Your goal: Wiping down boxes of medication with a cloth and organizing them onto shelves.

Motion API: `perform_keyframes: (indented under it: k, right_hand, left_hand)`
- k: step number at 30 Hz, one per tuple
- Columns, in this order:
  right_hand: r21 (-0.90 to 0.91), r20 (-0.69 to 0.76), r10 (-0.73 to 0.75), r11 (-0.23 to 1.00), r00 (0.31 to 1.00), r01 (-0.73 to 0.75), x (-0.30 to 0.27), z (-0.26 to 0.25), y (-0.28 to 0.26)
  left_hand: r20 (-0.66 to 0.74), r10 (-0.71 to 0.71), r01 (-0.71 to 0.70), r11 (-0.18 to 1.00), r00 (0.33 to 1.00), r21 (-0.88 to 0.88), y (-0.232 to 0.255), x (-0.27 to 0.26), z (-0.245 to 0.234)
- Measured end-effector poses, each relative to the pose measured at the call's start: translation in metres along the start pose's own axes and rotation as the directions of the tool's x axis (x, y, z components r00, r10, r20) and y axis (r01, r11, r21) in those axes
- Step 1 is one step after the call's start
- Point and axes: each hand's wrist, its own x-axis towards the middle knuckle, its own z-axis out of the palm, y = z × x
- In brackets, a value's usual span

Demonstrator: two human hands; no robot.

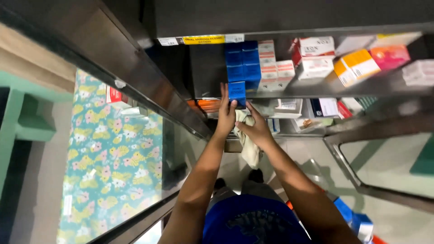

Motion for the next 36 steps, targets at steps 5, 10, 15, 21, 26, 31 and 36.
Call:
perform_keyframes:
  k: [5, 10, 15, 21, 26, 31, 36]
  right_hand:
    - [0.007, 0.035, 0.081, 0.997, 0.996, -0.081, 0.015, 0.004, -0.014]
    - [-0.056, 0.047, 0.157, 0.986, 0.987, -0.154, 0.013, 0.008, -0.022]
    - [-0.081, 0.048, 0.136, 0.988, 0.990, -0.132, 0.013, 0.015, -0.031]
    - [-0.014, 0.063, 0.212, 0.977, 0.975, -0.212, 0.022, 0.014, -0.058]
    - [0.038, 0.063, 0.215, 0.975, 0.975, -0.218, 0.037, 0.014, -0.064]
    - [0.021, 0.052, 0.207, 0.978, 0.977, -0.209, 0.041, 0.009, -0.057]
    - [-0.078, 0.030, 0.237, 0.969, 0.971, -0.234, 0.035, 0.008, -0.056]
  left_hand:
    - [-0.008, -0.050, 0.051, 0.998, 0.999, 0.022, -0.012, 0.010, 0.007]
    - [-0.060, -0.171, 0.168, 0.984, 0.983, -0.050, 0.018, 0.014, 0.003]
    - [-0.093, -0.249, 0.242, 0.967, 0.964, -0.085, 0.031, 0.015, -0.003]
    - [-0.123, -0.208, 0.199, 0.977, 0.971, -0.076, 0.015, 0.025, 0.003]
    - [-0.092, -0.167, 0.166, 0.986, 0.982, -0.012, -0.014, 0.039, 0.009]
    - [-0.058, -0.161, 0.161, 0.987, 0.985, -0.004, -0.021, 0.045, 0.006]
    - [-0.039, -0.183, 0.185, 0.981, 0.982, 0.056, -0.032, 0.043, 0.007]
